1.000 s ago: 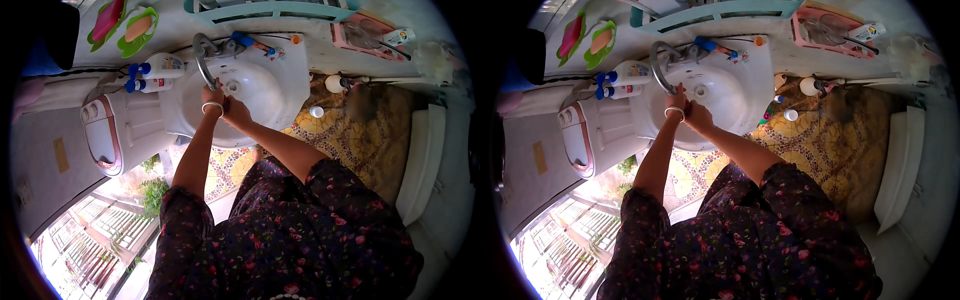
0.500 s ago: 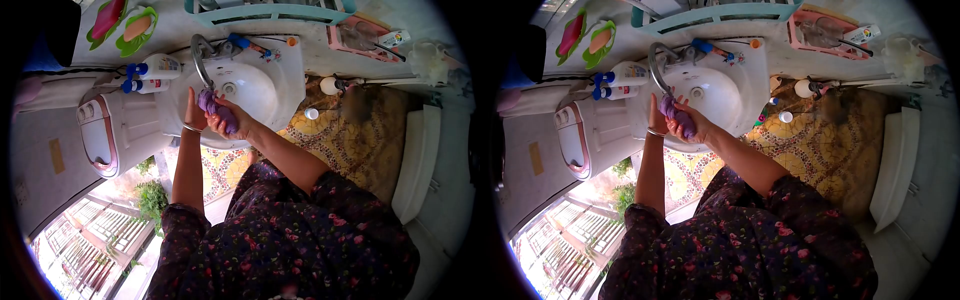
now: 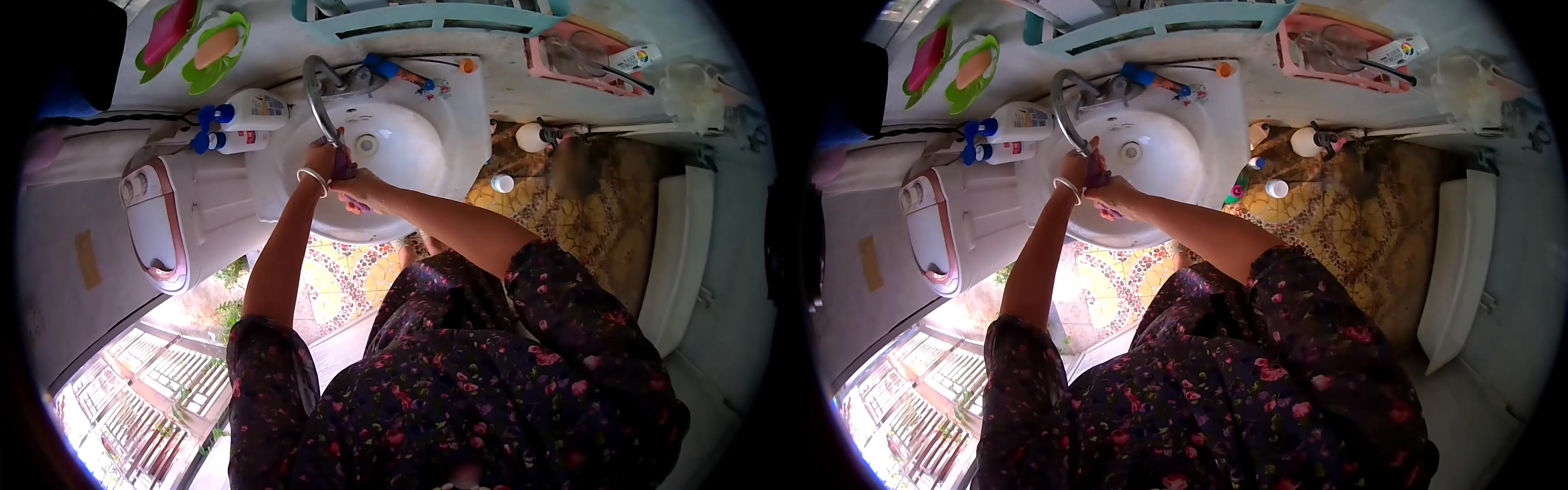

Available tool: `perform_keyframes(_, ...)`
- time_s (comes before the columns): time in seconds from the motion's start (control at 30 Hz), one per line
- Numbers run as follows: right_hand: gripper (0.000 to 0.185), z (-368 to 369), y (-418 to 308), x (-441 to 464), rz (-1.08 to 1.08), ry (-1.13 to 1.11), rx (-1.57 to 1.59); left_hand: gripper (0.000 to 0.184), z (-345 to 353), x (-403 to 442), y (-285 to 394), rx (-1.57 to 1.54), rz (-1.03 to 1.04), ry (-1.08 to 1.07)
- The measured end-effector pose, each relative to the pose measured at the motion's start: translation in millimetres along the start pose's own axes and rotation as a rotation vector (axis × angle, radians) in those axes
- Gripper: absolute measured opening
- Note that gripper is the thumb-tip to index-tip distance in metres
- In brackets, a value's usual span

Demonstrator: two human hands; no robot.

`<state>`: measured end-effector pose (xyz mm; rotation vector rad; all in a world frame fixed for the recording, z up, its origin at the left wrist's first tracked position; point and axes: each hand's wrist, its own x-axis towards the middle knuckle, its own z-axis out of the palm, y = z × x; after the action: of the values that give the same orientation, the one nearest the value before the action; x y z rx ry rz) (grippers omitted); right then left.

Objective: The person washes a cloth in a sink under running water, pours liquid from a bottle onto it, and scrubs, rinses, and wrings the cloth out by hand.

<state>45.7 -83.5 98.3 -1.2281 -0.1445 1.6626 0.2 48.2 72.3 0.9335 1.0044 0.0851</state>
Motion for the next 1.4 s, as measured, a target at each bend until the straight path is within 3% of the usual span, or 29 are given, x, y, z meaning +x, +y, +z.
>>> perform_keyframes(0.07, 0.027, -4.1, 10.9, 16.6, -0.017, 0.045, -0.025, 0.029, 25.5, -14.7, 8.8, 0.536, 0.169, 0.135)
perform_keyframes(0.13, 0.025, -8.7, 23.7, 32.0, -0.038, 0.148, -0.053, 0.035, 12.9, 18.6, -20.8, 0.558, 0.234, 0.24)
perform_keyframes(0.27, 0.023, -13.9, 47.7, 49.3, -0.069, 0.293, -0.179, 0.038, 34.4, 17.5, -31.1, 1.051, 0.272, 0.302)
perform_keyframes(0.33, 0.025, -20.4, 57.6, 54.5, 0.055, 0.293, -0.359, 0.039, 43.5, 14.0, -34.7, 1.389, 0.319, 0.303)
perform_keyframes(0.5, 0.032, -23.7, 79.7, 54.8, -0.086, 0.311, -0.526, 0.034, 60.4, 3.0, -39.2, 1.577, 0.135, 0.276)
perform_keyframes(0.53, 0.036, -24.0, 83.1, 51.8, -0.174, 0.341, -0.548, 0.034, 60.7, 3.4, -41.6, 1.571, 0.132, 0.288)
perform_keyframes(0.6, 0.047, -27.1, 99.8, 58.0, -0.127, 0.345, -0.619, 0.032, 60.6, 3.7, -45.9, 1.621, 0.113, 0.24)
perform_keyframes(0.63, 0.052, -34.1, 125.2, 74.4, -0.353, 0.427, -0.835, 0.028, 63.1, 2.5, -46.1, 1.604, 0.1, 0.258)
perform_keyframes(0.7, 0.06, -37.4, 123.7, 76.9, -0.207, 0.34, -0.783, 0.028, 66.8, -1.7, -45.7, 1.605, 0.073, 0.267)
perform_keyframes(0.77, 0.057, -62.0, 187.2, 140.1, -0.232, 0.265, -0.609, 0.025, 68.9, -2.8, -47.8, 1.643, 0.046, 0.261)
perform_keyframes(0.83, 0.054, -63.7, 189.3, 139.3, -0.249, 0.194, -0.435, 0.024, 70.8, -5.5, -49.6, 1.654, 0.034, 0.258)
perform_keyframes(0.9, 0.05, -38.7, 134.1, 72.7, -0.248, 0.236, -0.793, 0.024, 71.6, -10.1, -51.6, 1.668, 0.021, 0.256)
perform_keyframes(0.93, 0.05, -42.9, 148.6, 83.2, -0.251, 0.232, -0.799, 0.022, 73.0, -14.1, -51.3, 1.68, 0.011, 0.254)
perform_keyframes(0.97, 0.05, -53.4, 178.2, 106.2, -0.307, 0.164, -0.345, 0.021, 73.8, -16.6, -50.2, 1.692, -0.001, 0.252)
perform_keyframes(1.03, 0.05, -60.7, 191.2, 117.7, -0.346, 0.085, 0.102, 0.022, 70.1, -13.6, -56.1, 1.652, 0.024, 0.286)
perform_keyframes(1.07, 0.05, -59.0, 179.8, 106.9, -0.404, 0.224, -0.605, 0.022, 69.0, -14.6, -58.4, 1.618, 0.046, 0.31)
perform_keyframes(1.13, 0.05, -58.8, 146.8, 81.5, -0.429, 0.352, -1.317, 0.026, 63.7, -16.5, -56.1, 1.433, 0.063, 0.3)
perform_keyframes(1.2, 0.054, -44.2, 67.8, 36.4, 0.088, 0.183, -1.054, 0.032, 50.7, -19.7, -52.9, 1.252, 0.087, 0.292)
perform_keyframes(1.23, 0.053, -45.7, 65.5, 28.4, 0.072, 0.17, -0.649, 0.043, 40.6, -21.4, -56.6, 1.146, 0.282, 0.457)
perform_keyframes(1.27, 0.053, -46.4, 66.7, 18.4, 0.075, 0.183, -0.645, 0.055, 33.5, -27.2, -60.3, 1.023, 0.469, 0.608)
perform_keyframes(1.33, 0.054, -46.0, 63.2, 2.1, -0.167, 0.395, -0.412, 0.075, 17.1, -38.1, -61.1, 1.022, 0.349, 0.857)
perform_keyframes(1.37, 0.054, -44.8, 62.0, -4.9, -0.171, 0.394, -0.422, 0.075, -9.0, -29.4, -74.0, 1.011, 0.352, 0.861)
perform_keyframes(1.4, 0.055, -41.0, 62.0, -11.3, -0.292, 0.444, -0.524, 0.077, -45.8, -12.4, -100.7, 1.223, 0.477, 0.539)
